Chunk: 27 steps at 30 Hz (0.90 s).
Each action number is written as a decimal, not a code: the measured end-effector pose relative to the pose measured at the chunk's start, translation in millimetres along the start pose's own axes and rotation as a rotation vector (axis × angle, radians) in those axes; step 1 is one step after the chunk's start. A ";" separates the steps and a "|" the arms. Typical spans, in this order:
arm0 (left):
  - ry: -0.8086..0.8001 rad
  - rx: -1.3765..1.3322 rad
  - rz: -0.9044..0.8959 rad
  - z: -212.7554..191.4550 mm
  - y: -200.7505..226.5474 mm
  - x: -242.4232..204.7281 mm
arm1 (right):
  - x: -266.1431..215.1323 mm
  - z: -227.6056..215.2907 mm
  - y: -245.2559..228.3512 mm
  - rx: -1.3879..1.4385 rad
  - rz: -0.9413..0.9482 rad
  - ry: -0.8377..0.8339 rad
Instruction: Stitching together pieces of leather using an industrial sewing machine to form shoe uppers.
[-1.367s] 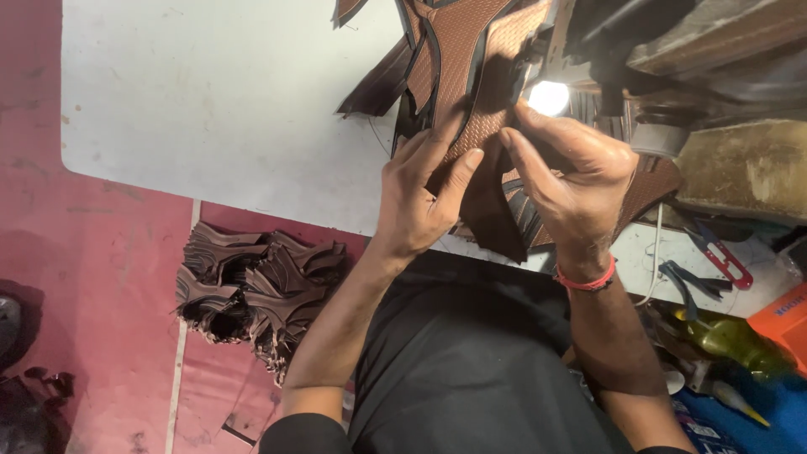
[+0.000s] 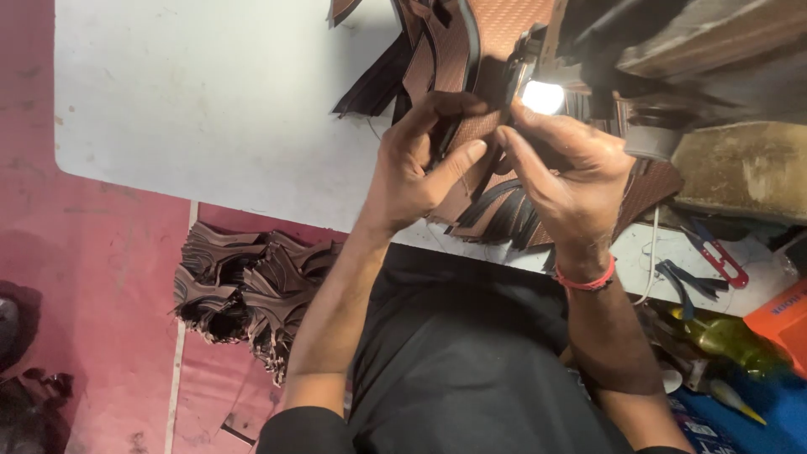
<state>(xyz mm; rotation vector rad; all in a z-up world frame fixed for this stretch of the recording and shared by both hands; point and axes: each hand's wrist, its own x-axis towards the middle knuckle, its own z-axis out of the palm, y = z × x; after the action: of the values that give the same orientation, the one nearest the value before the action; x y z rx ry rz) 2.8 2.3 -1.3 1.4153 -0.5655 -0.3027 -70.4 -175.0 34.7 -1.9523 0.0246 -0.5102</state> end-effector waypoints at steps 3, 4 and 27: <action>-0.028 -0.127 -0.030 1.5 -2.6 4.0 | -0.7 -0.7 2.0 -0.015 -0.005 0.011; -0.024 -0.184 -0.059 2.6 -3.7 5.8 | -0.2 -0.5 2.4 0.002 -0.008 0.010; 0.232 -0.209 0.018 40.6 -24.9 61.8 | -163.8 -184.1 117.8 -1.253 -0.159 0.521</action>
<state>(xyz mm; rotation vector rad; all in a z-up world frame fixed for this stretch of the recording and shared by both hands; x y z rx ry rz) 35.7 -67.7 -11.8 1.2218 -0.3450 -0.1744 -260.9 -345.6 -61.5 -2.9549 0.6622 -1.3119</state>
